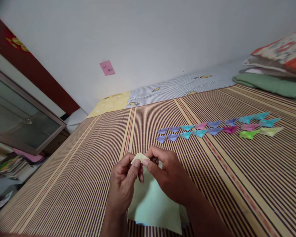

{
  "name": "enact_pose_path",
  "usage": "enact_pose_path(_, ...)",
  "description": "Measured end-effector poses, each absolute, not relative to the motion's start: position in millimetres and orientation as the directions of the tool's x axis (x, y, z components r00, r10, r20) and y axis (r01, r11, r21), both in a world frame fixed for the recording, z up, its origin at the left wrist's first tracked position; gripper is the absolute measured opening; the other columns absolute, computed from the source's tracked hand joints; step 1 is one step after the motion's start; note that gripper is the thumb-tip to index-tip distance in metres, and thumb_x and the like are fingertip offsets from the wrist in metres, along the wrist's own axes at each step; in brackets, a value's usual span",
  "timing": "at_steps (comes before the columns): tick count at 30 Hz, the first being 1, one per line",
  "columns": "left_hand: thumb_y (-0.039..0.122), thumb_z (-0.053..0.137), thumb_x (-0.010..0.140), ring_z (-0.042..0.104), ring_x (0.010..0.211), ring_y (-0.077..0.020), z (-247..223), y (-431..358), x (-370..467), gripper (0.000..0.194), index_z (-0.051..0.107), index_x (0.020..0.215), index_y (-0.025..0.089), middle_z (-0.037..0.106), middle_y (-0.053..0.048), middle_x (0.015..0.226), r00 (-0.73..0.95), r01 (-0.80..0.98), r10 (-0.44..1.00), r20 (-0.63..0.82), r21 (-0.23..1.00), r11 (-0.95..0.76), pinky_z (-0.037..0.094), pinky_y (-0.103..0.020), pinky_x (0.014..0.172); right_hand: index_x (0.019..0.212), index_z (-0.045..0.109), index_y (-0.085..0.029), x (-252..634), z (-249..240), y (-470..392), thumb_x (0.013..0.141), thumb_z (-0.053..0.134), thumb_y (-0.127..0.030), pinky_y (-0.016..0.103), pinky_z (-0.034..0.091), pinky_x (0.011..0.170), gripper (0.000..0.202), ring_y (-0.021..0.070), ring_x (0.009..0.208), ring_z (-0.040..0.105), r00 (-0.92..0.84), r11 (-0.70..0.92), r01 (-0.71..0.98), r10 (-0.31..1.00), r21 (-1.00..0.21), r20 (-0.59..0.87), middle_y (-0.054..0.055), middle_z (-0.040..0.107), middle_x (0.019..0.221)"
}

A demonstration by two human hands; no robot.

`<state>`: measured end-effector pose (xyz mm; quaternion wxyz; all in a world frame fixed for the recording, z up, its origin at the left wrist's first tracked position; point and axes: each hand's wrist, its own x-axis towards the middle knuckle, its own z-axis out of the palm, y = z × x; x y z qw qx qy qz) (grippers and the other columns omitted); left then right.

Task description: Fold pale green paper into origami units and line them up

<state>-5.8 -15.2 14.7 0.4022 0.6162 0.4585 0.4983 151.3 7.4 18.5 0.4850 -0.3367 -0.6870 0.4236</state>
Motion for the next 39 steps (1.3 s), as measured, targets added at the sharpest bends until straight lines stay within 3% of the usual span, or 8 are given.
enact_pose_path(10, 0.036, 0.055, 0.102, 0.051, 0.061, -0.0121, 13.7, -12.7, -11.8, 0.03, 0.06, 0.078, 0.019, 0.056, 0.003, 0.063, 0.114, 0.12, 0.968, 0.225, 0.964, -0.238, 0.039, -0.025, 0.062, 0.074, 0.062, -0.019, 161.8, 14.3, 13.7, 0.098, 0.06, -0.03, 0.025, 0.037, 0.059, 0.026, 0.0115, 0.062, 0.051, -0.381, 0.351, 0.074, 0.875, -0.933, 0.299, -0.004, 0.057, 0.066)
enact_pose_path(19, 0.036, 0.056, 0.102, 0.051, 0.06, -0.0112, 13.3, -12.5, -8.8, 0.031, 0.059, 0.077, 0.018, 0.057, 0.003, 0.063, 0.069, 0.087, 0.973, 0.222, 0.97, -0.227, 0.041, -0.024, 0.062, 0.074, 0.06, -0.02, 155.2, 13.8, 10.7, 0.101, 0.053, -0.029, 0.026, 0.038, 0.062, 0.029, 0.0122, 0.065, 0.053, -0.345, 0.424, 0.14, 0.868, -0.895, 0.357, -0.004, 0.059, 0.069)
enact_pose_path(23, 0.035, 0.059, 0.1, 0.06, 0.069, -0.013, 12.4, -9.6, -9.2, 0.017, 0.062, 0.095, 0.019, 0.064, 0.001, 0.074, 0.023, -0.047, 0.972, 0.232, 0.972, -0.231, 0.045, -0.024, 0.063, 0.078, 0.061, -0.02, 156.6, 11.1, 12.3, 0.101, 0.053, -0.026, 0.027, 0.039, 0.065, 0.024, 0.0138, 0.069, 0.056, -0.36, 0.44, 0.212, 0.865, -0.872, 0.349, -0.003, 0.061, 0.074)
enact_pose_path(26, 0.032, 0.06, 0.099, 0.063, 0.076, -0.0139, 12.0, -9.1, -10.0, 0.014, 0.063, 0.105, 0.02, 0.065, 0.0, 0.079, -0.015, -0.049, 0.974, 0.225, 0.973, -0.225, 0.048, -0.024, 0.065, 0.08, 0.06, -0.02, 157.8, 8.6, 12.7, 0.1, 0.053, -0.026, 0.028, 0.038, 0.065, 0.022, 0.015, 0.071, 0.055, -0.341, 0.463, 0.294, 0.868, -0.836, 0.361, -0.002, 0.06, 0.076)
enact_pose_path(31, 0.031, 0.064, 0.096, 0.061, 0.071, -0.0119, 12.1, -8.1, -10.7, 0.013, 0.065, 0.101, 0.019, 0.063, 0.001, 0.078, -0.026, -0.009, 0.982, 0.188, 0.982, -0.188, 0.046, -0.02, 0.059, 0.082, 0.059, -0.02, 158.6, 7.5, 12.6, 0.103, 0.048, -0.026, 0.03, 0.039, 0.068, 0.024, 0.0168, 0.075, 0.056, -0.396, 0.535, 0.347, 0.828, -0.771, 0.396, 0.0, 0.06, 0.08)
enact_pose_path(39, 0.024, 0.067, 0.093, 0.061, 0.07, -0.0108, 12.3, -6.7, -9.7, 0.01, 0.063, 0.101, 0.019, 0.064, 0.001, 0.08, -0.019, -0.127, 0.992, 0.126, 0.984, -0.127, 0.048, -0.019, 0.059, 0.092, 0.061, -0.022, 162.4, 10.9, 12.5, 0.106, 0.042, -0.025, 0.031, 0.042, 0.076, 0.024, 0.0177, 0.086, 0.061, -0.423, 0.549, 0.327, 0.813, -0.769, 0.4, 0.001, 0.066, 0.09)
